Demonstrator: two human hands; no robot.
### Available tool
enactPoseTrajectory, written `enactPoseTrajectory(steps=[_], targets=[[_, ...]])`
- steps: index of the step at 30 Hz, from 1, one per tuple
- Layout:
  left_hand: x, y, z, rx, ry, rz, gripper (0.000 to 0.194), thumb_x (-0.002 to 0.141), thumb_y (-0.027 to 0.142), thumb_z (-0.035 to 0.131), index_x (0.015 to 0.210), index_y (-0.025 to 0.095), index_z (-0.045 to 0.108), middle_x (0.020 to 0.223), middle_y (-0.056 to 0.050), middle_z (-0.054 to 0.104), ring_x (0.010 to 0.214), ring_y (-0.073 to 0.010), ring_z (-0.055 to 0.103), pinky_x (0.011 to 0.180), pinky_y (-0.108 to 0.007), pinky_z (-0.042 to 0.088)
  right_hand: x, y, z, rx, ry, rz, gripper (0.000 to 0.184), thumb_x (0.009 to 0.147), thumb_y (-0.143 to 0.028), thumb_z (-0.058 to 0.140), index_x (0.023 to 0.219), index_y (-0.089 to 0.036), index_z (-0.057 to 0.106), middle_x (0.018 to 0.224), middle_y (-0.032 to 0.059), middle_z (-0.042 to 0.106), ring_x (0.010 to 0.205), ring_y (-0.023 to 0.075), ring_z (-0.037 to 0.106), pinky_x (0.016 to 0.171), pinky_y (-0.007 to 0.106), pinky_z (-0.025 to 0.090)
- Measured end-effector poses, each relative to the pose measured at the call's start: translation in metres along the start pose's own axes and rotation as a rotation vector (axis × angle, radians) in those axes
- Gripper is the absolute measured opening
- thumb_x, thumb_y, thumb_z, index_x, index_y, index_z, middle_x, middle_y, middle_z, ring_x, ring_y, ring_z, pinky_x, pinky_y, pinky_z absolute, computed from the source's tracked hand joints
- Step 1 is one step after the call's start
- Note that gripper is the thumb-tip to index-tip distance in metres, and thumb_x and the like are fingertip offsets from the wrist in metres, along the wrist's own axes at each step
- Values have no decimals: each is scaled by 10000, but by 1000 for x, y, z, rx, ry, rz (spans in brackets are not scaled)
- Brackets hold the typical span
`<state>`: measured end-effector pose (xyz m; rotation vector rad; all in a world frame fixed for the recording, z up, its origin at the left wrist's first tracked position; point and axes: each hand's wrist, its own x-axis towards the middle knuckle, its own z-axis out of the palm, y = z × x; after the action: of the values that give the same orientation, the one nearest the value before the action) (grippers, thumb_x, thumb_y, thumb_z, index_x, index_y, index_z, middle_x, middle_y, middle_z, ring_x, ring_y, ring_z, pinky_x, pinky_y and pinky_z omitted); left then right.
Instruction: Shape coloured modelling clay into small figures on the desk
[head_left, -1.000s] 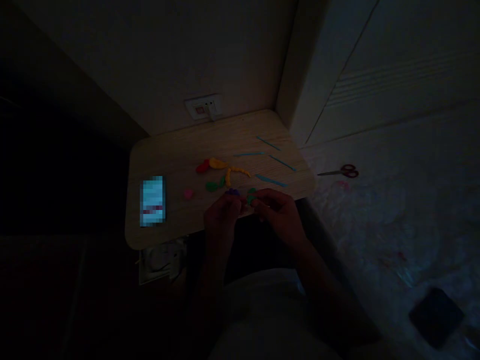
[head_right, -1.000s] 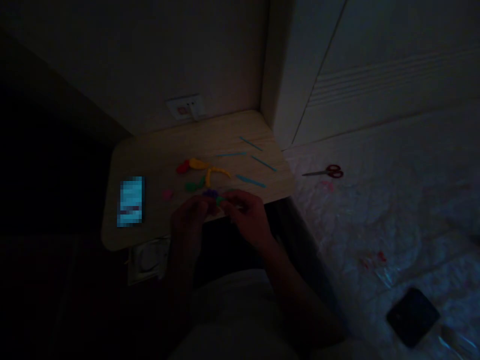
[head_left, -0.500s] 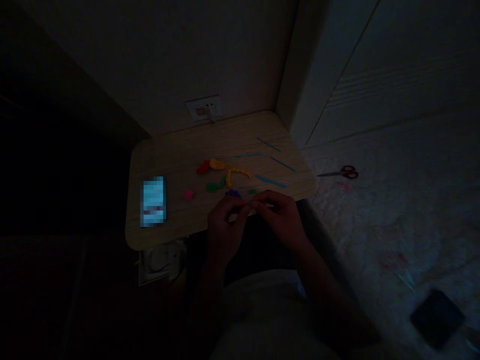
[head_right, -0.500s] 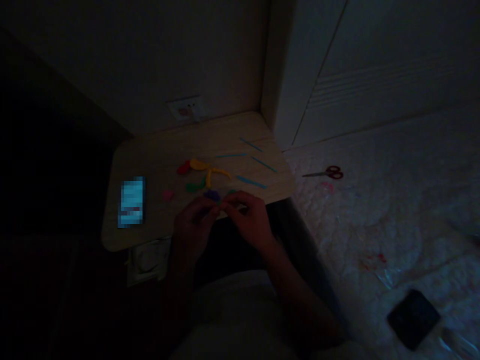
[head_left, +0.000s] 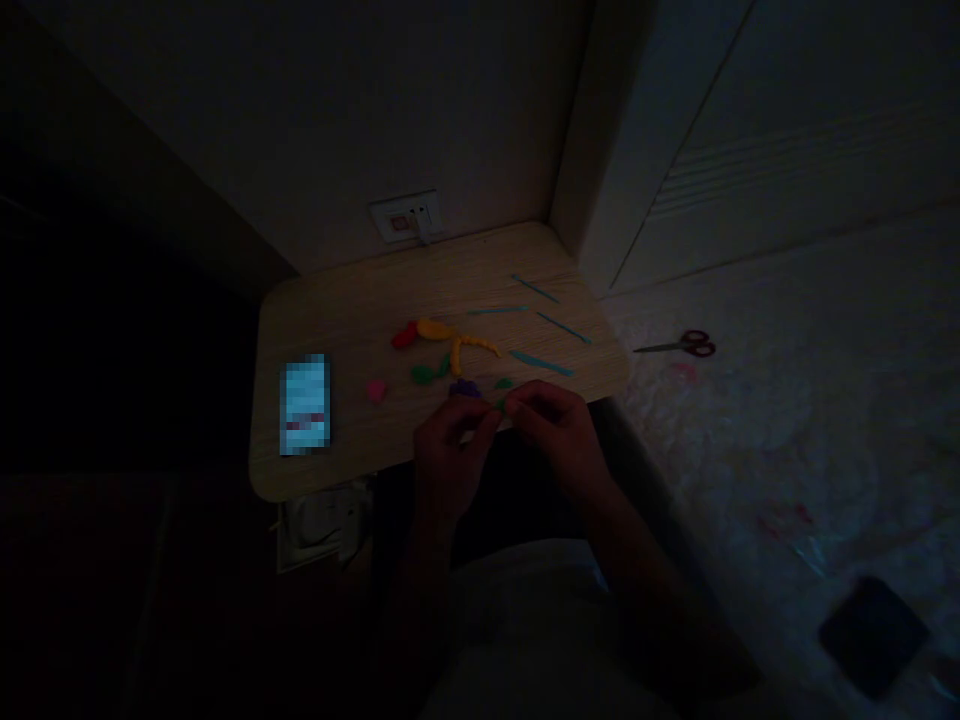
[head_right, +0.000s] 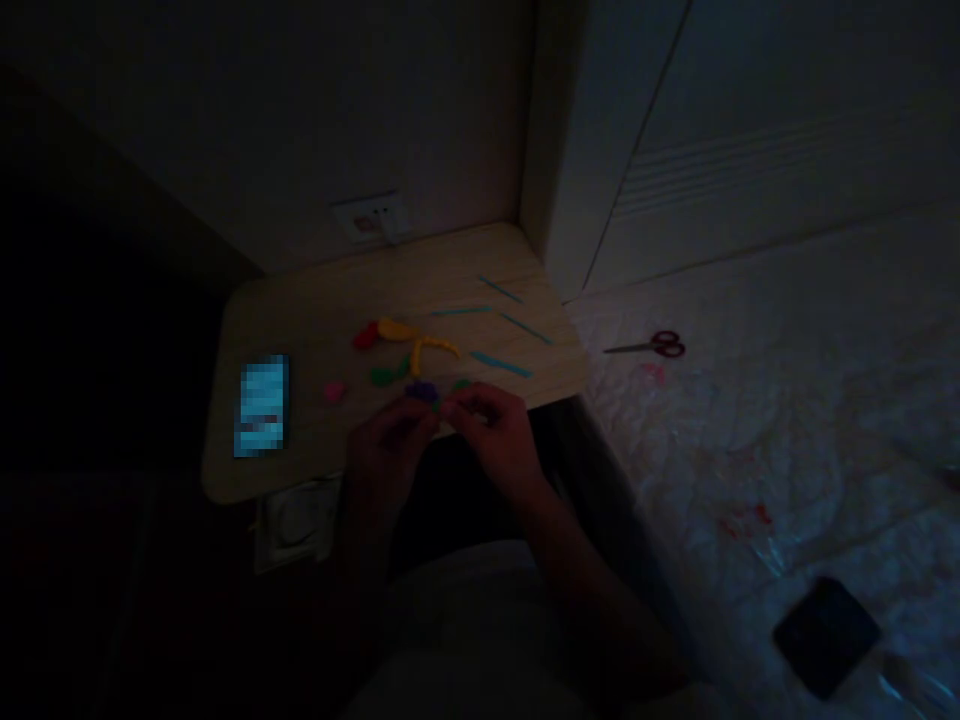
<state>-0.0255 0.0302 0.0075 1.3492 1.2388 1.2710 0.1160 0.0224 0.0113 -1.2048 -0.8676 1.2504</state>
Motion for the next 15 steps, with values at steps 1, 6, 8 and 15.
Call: enactPoseTrajectory(steps=[1, 6, 8, 15], targets=[[0, 1, -1, 10, -14, 11, 80, 803, 235, 775, 741, 196, 742, 782, -19, 720, 758, -166, 672, 714, -270, 541, 0, 0, -1, -10, -9, -6, 260, 718, -452, 863, 748, -224, 741, 739, 9, 718, 709, 170, 640, 616, 280, 495], [0, 2, -3, 0, -61, 11, 82, 822, 257, 774, 774, 194, 753, 820, -33, 728, 796, -177, 681, 739, -277, 546, 1, 2, -2, -46, -35, -25, 176, 736, -382, 853, 735, -226, 770, 758, 10, 740, 751, 174, 652, 717, 303, 503], [-2, 2, -2, -32, -71, -14, 76, 824, 263, 764, 797, 193, 749, 822, -31, 729, 799, -177, 690, 742, -276, 554, 1, 1, -2, -31, -15, -27, 170, 737, -369, 845, 714, -224, 759, 738, 6, 730, 742, 174, 647, 719, 305, 502], [-2, 0, 5, -53, -20, -36, 99, 778, 265, 799, 822, 195, 745, 819, -21, 736, 766, -170, 690, 726, -272, 563, -1, 2, 3, 76, 28, 51, 228, 700, -421, 855, 717, -222, 744, 664, -12, 660, 609, 135, 546, 543, 254, 417]])
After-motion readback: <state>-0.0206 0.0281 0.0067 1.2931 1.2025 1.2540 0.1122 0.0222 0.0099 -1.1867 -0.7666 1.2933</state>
